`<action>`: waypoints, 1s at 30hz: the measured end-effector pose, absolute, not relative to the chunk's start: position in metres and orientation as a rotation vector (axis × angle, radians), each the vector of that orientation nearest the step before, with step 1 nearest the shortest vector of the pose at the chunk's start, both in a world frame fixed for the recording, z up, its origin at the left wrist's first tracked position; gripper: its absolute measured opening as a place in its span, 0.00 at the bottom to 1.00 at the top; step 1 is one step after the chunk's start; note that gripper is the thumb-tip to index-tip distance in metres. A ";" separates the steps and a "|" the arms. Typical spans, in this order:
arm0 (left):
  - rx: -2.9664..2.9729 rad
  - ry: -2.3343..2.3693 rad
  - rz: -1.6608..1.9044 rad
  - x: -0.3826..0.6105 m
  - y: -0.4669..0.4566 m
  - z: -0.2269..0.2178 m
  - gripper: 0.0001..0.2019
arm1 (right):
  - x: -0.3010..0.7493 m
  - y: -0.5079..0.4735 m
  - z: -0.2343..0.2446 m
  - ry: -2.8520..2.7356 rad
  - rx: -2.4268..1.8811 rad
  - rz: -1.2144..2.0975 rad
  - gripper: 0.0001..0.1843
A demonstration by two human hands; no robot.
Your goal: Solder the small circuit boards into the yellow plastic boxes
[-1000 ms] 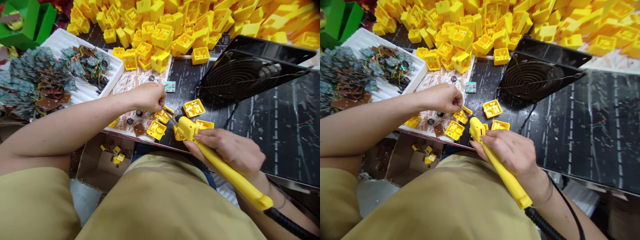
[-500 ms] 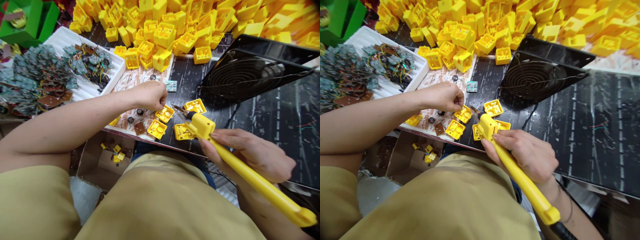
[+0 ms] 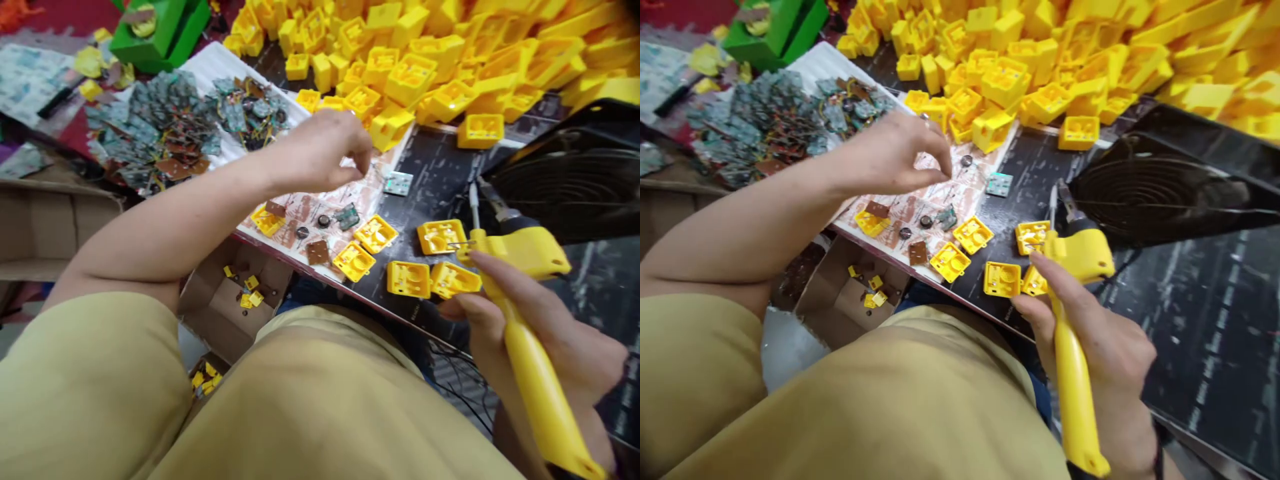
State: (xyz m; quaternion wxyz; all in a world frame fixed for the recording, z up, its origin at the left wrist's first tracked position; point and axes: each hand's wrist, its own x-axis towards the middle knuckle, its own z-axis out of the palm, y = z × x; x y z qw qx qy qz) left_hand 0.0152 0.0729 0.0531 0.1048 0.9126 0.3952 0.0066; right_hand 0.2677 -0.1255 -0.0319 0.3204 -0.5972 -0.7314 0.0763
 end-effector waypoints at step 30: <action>2.851 0.755 0.132 -0.060 -0.008 0.008 0.12 | 0.191 -0.073 -0.050 -2.058 -1.069 0.061 0.26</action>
